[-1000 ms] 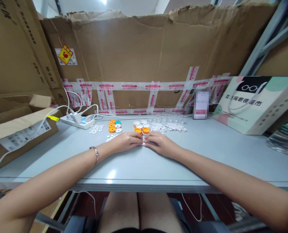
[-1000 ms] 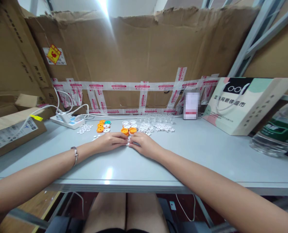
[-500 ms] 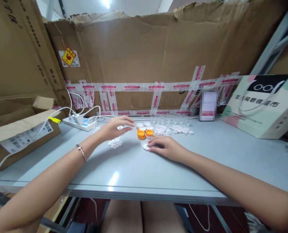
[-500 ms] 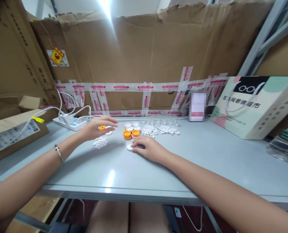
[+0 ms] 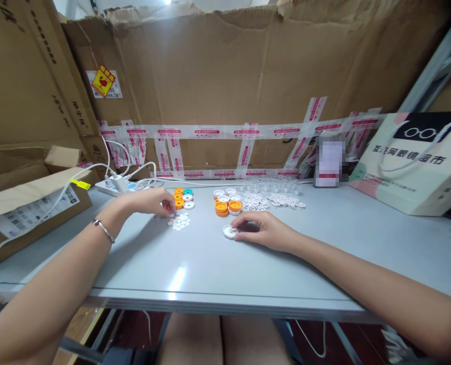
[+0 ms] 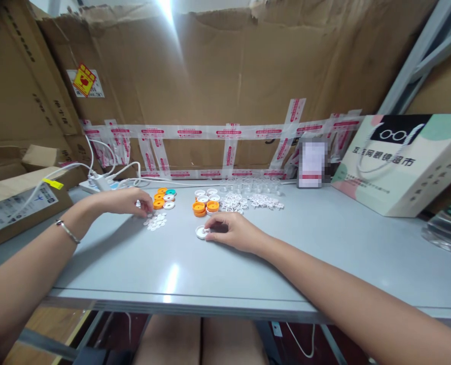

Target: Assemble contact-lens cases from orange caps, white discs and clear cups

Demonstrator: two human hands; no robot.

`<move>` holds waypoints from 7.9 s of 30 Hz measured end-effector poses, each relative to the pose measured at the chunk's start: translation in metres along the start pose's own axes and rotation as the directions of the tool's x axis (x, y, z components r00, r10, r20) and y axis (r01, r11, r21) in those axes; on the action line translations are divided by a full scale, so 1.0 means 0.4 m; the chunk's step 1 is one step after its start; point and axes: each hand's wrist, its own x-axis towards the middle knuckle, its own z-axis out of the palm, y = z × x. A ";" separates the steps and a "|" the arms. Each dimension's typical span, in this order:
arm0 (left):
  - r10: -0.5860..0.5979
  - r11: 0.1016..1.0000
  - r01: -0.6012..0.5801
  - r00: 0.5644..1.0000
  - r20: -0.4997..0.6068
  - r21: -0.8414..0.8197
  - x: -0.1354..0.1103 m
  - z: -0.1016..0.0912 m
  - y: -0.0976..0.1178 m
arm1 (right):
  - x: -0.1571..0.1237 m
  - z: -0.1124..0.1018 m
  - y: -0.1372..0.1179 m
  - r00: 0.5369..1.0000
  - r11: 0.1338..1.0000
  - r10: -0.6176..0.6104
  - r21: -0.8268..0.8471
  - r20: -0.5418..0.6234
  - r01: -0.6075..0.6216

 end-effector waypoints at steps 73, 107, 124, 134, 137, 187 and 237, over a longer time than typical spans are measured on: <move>-0.045 0.759 -0.065 0.987 -0.151 -0.648 0.083 0.167 0.241 | 0.008 0.028 -0.015 0.999 0.997 0.010 -0.077 -0.037 -0.012; 0.039 0.999 -0.040 0.999 0.032 0.012 0.016 0.005 0.023 | 0.007 0.026 -0.014 0.998 0.999 0.037 -0.020 -0.041 -0.037; 0.075 0.997 -0.075 0.997 -0.003 0.020 0.018 0.029 0.082 | 0.005 0.028 -0.020 0.990 0.982 0.135 0.136 -0.046 -0.128; 0.087 0.993 -0.077 0.989 -0.116 0.089 0.012 0.028 0.104 | 0.009 0.011 -0.026 0.968 0.948 0.188 0.289 -0.168 -0.134; 0.183 0.982 -0.187 0.940 -0.288 0.014 0.011 0.040 0.153 | 0.005 0.011 -0.038 0.960 0.977 0.075 0.213 -0.268 -0.017; 0.355 0.897 -0.419 0.873 -0.335 -0.142 0.046 0.167 0.247 | -0.021 0.007 -0.013 0.949 0.927 -0.313 -0.223 -0.024 0.301; 0.331 0.893 -0.413 0.873 -0.358 -0.180 0.050 0.179 0.239 | -0.025 -0.004 -0.020 0.983 0.975 -0.177 -0.131 0.043 0.182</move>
